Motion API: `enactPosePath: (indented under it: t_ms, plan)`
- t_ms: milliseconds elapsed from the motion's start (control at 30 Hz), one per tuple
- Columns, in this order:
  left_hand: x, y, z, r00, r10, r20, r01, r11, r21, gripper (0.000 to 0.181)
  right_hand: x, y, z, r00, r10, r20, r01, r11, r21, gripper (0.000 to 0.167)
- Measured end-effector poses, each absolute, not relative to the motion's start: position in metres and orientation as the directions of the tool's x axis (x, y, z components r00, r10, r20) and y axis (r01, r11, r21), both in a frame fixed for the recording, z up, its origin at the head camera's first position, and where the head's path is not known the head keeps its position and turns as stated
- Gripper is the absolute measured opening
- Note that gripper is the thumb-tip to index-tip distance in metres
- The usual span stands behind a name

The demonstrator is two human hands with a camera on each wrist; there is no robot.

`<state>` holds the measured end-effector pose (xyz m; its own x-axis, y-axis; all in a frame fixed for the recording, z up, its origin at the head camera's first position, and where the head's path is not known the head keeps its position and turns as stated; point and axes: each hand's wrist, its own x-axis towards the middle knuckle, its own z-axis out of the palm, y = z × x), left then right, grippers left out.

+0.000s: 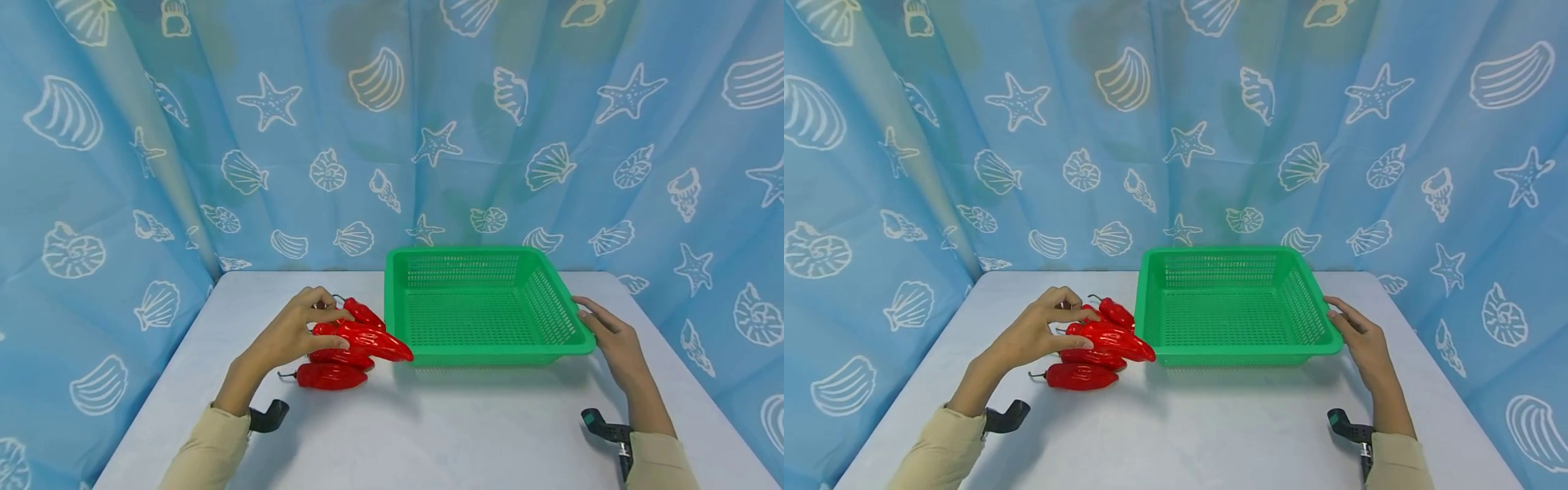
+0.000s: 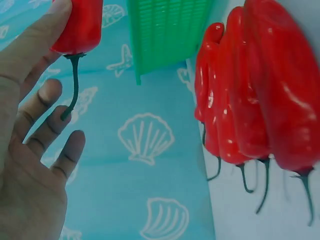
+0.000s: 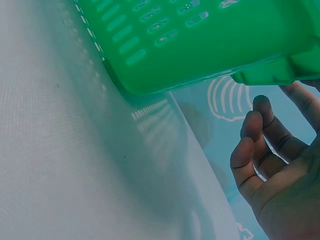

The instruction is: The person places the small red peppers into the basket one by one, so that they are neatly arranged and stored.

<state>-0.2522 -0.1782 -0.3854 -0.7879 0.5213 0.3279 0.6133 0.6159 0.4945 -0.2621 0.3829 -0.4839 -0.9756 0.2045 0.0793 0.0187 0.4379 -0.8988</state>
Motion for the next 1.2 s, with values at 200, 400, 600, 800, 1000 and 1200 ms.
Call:
enactPosePath:
  t_ms: [200, 400, 600, 800, 1000, 1200]
  plan:
    - [-0.277, -0.161, -0.378, -0.735, 0.574, 0.361, 0.677, 0.598, 0.429, 0.036, -0.262, 0.382, -0.485, -0.973, 0.219, 0.077, 0.028, 0.443, -0.896, 0.059]
    - [-0.304, -0.134, -0.366, -0.688, 0.635, 0.352, 0.726, 0.595, 0.346, 0.040, -0.262, 0.385, -0.481, -0.971, 0.225, 0.074, 0.029, 0.424, -0.905, 0.061]
    - [-0.329, -0.110, -0.360, -0.612, 0.696, 0.376, 0.791, 0.539, 0.290, 0.044, -0.261, 0.386, -0.481, -0.974, 0.215, 0.064, 0.038, 0.438, -0.898, 0.063]
    - [-0.343, -0.091, -0.360, -0.579, 0.735, 0.354, 0.815, 0.504, 0.286, 0.042, -0.259, 0.386, -0.483, -0.980, 0.190, 0.059, 0.033, 0.446, -0.894, 0.063]
    - [-0.353, -0.069, -0.359, -0.585, 0.751, 0.307, 0.806, 0.496, 0.321, 0.045, -0.259, 0.385, -0.483, -0.978, 0.194, 0.076, 0.017, 0.437, -0.899, 0.062]
    - [-0.357, -0.048, -0.354, -0.675, 0.713, 0.191, 0.705, 0.547, 0.452, 0.043, -0.259, 0.386, -0.482, -0.975, 0.213, 0.068, 0.031, 0.429, -0.903, 0.062]
